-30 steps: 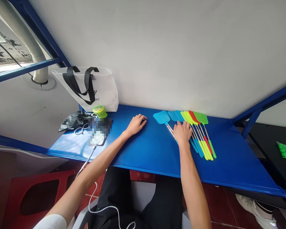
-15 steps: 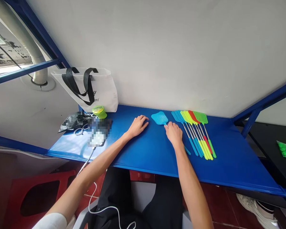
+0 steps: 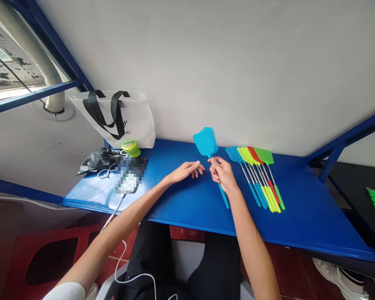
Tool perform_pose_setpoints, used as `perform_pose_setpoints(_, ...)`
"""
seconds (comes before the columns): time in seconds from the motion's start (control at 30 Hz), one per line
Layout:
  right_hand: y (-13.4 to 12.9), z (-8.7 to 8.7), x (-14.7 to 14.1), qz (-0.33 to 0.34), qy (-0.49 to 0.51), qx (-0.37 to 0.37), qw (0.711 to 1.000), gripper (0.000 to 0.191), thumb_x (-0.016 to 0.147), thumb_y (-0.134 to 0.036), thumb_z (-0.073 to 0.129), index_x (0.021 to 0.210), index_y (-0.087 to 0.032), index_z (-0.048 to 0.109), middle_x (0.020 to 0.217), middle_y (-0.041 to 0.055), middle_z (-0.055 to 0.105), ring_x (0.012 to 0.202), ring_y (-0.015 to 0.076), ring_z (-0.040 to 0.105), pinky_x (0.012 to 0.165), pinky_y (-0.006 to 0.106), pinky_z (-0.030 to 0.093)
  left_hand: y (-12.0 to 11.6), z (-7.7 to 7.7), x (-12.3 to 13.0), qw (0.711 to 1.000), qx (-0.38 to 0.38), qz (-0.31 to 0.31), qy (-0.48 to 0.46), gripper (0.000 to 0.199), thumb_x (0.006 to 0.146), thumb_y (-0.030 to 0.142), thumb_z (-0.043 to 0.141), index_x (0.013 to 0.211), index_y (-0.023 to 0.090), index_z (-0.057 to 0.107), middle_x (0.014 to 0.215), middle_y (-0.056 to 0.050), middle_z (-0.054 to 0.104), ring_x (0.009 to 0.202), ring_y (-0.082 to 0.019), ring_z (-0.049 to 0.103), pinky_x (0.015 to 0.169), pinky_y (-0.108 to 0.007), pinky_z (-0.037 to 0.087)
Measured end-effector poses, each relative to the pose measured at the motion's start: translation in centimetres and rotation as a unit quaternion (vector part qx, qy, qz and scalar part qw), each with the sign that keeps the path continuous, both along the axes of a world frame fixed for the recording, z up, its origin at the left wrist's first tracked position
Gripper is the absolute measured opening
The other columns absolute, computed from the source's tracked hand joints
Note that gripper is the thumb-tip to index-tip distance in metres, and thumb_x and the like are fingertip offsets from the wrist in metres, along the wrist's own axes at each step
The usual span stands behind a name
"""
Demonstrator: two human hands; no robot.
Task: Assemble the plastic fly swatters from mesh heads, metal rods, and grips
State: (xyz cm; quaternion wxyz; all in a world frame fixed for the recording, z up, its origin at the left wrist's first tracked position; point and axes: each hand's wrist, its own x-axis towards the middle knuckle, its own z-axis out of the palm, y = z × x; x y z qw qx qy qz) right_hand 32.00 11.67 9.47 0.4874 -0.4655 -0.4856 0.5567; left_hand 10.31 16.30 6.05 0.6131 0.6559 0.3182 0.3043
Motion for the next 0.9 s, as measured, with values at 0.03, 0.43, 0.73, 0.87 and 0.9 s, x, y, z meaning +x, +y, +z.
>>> perform_pose_setpoints(0.03,-0.1,0.3,-0.2,-0.013,0.037,0.007,0.999,0.054,0.087,-0.073,0.085,0.106,-0.027,0.063,0.063,-0.0083,0.048,0.043,0.0073,0.027,0.037,0.023,0.02,-0.5,0.3,0.3,0.999,-0.021,-0.033,-0.006,0.083,0.094,0.093,0.055,0.112,0.016,0.082,0.104,-0.014,0.081,0.08,-0.02,0.073,0.07,-0.03,0.056)
perform_pose_setpoints(0.43,0.6,-1.2,-1.5,-0.052,0.181,0.018,0.982,0.053,0.087,-0.069,0.088,0.104,-0.029,0.057,0.064,-0.0101,0.047,0.043,0.0066,0.03,0.036,0.02,0.027,-2.0,-1.4,2.9,0.988,-0.086,0.061,-0.109,0.063,0.099,0.073,0.072,0.133,0.021,0.062,0.128,-0.015,0.075,0.097,-0.021,0.076,0.071,-0.031,0.063)
perform_pose_setpoints(0.73,-0.3,-2.0,-3.1,0.169,0.023,-0.127,0.977,0.057,0.087,-0.074,0.084,0.099,-0.022,0.062,0.059,-0.0092,0.053,0.04,0.0042,0.026,0.034,0.019,0.018,2.6,-0.2,-2.0,0.939,-0.137,0.277,-0.154,0.064,0.066,0.063,0.102,0.097,0.014,0.075,0.098,-0.012,0.078,0.09,-0.028,0.077,0.071,-0.037,0.063)
perform_pose_setpoints(0.87,0.7,-2.3,-3.5,0.172,0.007,-0.122,0.977,0.062,0.082,-0.078,0.085,0.089,-0.023,0.058,0.058,-0.0089,0.052,0.039,0.0032,0.025,0.033,0.018,0.017,3.0,-0.9,-1.9,0.914,-0.119,0.355,-0.156,0.056,0.067,0.061,0.1,0.083,0.018,0.068,0.087,-0.008,0.075,0.086,-0.026,0.074,0.066,-0.032,0.058)
perform_pose_setpoints(0.9,1.0,-2.3,-3.6,0.175,0.001,-0.122,0.977,0.062,0.081,-0.078,0.085,0.088,-0.024,0.057,0.058,-0.0086,0.053,0.039,0.0031,0.025,0.033,0.017,0.018,3.1,-1.1,-1.7,0.909,-0.107,0.372,-0.152,0.055,0.069,0.06,0.099,0.082,0.018,0.066,0.085,-0.007,0.074,0.085,-0.025,0.073,0.065,-0.032,0.057)
